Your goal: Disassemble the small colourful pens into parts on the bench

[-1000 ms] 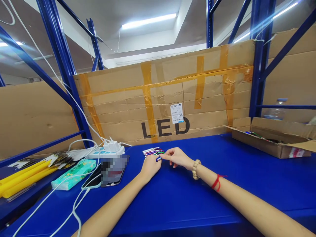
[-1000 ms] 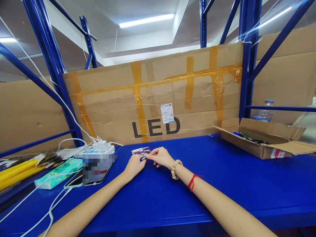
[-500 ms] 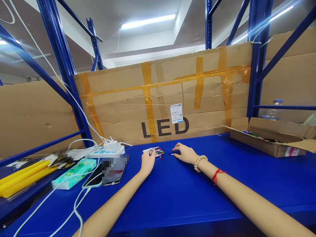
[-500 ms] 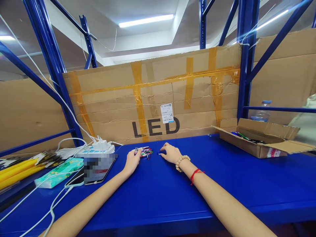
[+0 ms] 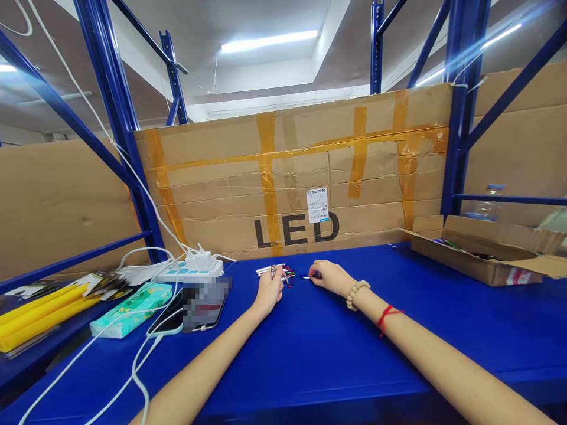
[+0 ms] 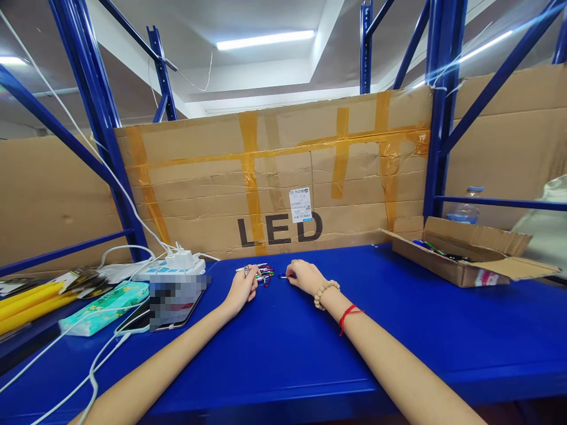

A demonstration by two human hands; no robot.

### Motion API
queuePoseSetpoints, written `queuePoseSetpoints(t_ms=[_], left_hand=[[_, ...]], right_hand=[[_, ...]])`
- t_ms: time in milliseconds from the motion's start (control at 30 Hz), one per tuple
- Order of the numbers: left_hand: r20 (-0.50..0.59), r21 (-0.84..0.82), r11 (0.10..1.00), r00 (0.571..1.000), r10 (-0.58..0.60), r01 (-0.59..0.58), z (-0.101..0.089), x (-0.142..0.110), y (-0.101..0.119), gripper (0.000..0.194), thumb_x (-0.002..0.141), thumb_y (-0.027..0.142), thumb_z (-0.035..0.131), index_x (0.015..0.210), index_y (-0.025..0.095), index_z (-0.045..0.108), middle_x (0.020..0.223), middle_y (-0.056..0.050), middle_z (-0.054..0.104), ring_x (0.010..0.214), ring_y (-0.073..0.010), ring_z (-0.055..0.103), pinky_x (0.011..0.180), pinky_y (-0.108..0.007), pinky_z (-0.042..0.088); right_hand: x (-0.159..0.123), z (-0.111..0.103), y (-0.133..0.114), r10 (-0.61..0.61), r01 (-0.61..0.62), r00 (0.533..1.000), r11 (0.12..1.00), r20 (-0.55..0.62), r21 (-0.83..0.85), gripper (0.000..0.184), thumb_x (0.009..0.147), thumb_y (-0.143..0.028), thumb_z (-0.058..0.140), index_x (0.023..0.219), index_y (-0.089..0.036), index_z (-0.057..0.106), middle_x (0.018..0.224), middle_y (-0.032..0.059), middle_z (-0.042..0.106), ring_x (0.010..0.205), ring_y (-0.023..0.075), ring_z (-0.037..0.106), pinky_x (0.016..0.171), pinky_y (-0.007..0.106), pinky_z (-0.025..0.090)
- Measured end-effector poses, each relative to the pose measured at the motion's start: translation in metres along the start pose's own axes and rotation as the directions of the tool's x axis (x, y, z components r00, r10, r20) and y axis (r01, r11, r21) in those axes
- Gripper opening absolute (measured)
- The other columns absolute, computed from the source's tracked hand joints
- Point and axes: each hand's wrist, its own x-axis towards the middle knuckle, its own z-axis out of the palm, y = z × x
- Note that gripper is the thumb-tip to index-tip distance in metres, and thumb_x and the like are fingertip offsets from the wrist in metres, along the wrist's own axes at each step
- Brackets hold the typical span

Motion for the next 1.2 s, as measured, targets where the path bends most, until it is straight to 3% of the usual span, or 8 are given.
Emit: queuePoseSetpoints(t_ms=[233,333,467,633,867,1067,1200], left_hand=[[0.056,0.004,1.000,0.998,-0.013,0.013,-0.001,-0.001,0.001,0.032,0.076,0.050,0.043,0.073,0.019,0.039,0.037,0.012,0.033,0.024,-0.0028,0.026,0.028,-0.014,0.015],[0.104,0.034,0.999,0.994,-0.018,0.014,0.000,-0.002,0.001,0.035,0.074,0.054,0.043,0.075,0.018,0.041,0.037,0.012,0.034,0.023,-0.0032,0.026,0.028,-0.015,0.013],[0.130,0.041,0.999,0.991,-0.026,0.021,-0.001,-0.001,-0.001,0.039,0.074,0.057,0.042,0.076,0.018,0.042,0.037,0.011,0.035,0.022,-0.0035,0.027,0.028,-0.016,0.015],[0.123,0.013,1.000,0.992,-0.013,0.011,-0.002,0.003,-0.005,0.045,0.070,0.062,0.044,0.080,0.018,0.042,0.036,0.012,0.036,0.023,-0.0042,0.029,0.028,-0.016,0.017],[0.199,0.098,0.990,0.977,0.083,-0.104,0.001,0.000,-0.007,0.041,0.072,0.060,0.043,0.072,0.019,0.039,0.037,0.011,0.035,0.023,-0.0046,0.029,0.028,-0.017,0.020],[0.181,0.228,0.949,0.967,0.177,-0.216,-0.001,0.001,-0.011,0.042,0.075,0.058,0.040,0.059,0.019,0.034,0.040,0.010,0.030,0.030,-0.0031,0.026,0.032,-0.019,0.019],[0.196,0.178,0.963,0.966,0.168,-0.203,-0.002,0.002,-0.010,0.044,0.075,0.060,0.039,0.059,0.019,0.032,0.041,0.010,0.028,0.030,-0.0035,0.025,0.031,-0.019,0.019]], right_hand=[[-0.002,-0.001,-0.010,0.105,-0.104,0.994,0.994,0.043,-0.017,0.014,0.074,-0.027,0.054,0.073,-0.018,0.064,0.090,0.0049,0.061,0.080,0.0162,0.057,0.066,0.023,0.041],[-0.003,-0.001,-0.013,0.096,-0.095,0.995,0.995,0.038,-0.020,0.012,0.072,-0.025,0.055,0.071,-0.018,0.064,0.088,0.0047,0.061,0.080,0.0164,0.057,0.065,0.023,0.041],[-0.002,-0.003,-0.013,0.046,-0.045,0.999,0.999,-0.019,0.012,0.010,0.071,-0.025,0.056,0.072,-0.019,0.064,0.083,0.0036,0.064,0.076,0.0159,0.058,0.064,0.023,0.040],[0.000,-0.010,-0.017,-0.106,0.121,0.982,0.989,-0.154,0.091,0.013,0.075,-0.028,0.054,0.077,-0.019,0.063,0.079,0.0013,0.066,0.072,0.0140,0.058,0.066,0.023,0.039],[-0.003,-0.015,-0.033,-0.285,0.303,0.938,0.951,-0.197,0.067,0.010,0.076,-0.025,0.054,0.074,-0.018,0.062,0.077,0.0014,0.063,0.072,0.0124,0.056,0.064,0.021,0.039],[-0.003,-0.013,-0.031,-0.301,0.327,0.927,0.941,-0.223,0.091,0.007,0.076,-0.022,0.055,0.077,-0.018,0.060,0.079,0.0010,0.062,0.073,0.0120,0.056,0.064,0.021,0.040],[-0.002,-0.009,-0.029,-0.290,0.326,0.928,0.936,-0.232,0.135,0.025,0.078,-0.026,0.055,0.101,-0.018,0.056,0.088,0.0028,0.063,0.079,0.0136,0.058,0.069,0.023,0.043]])
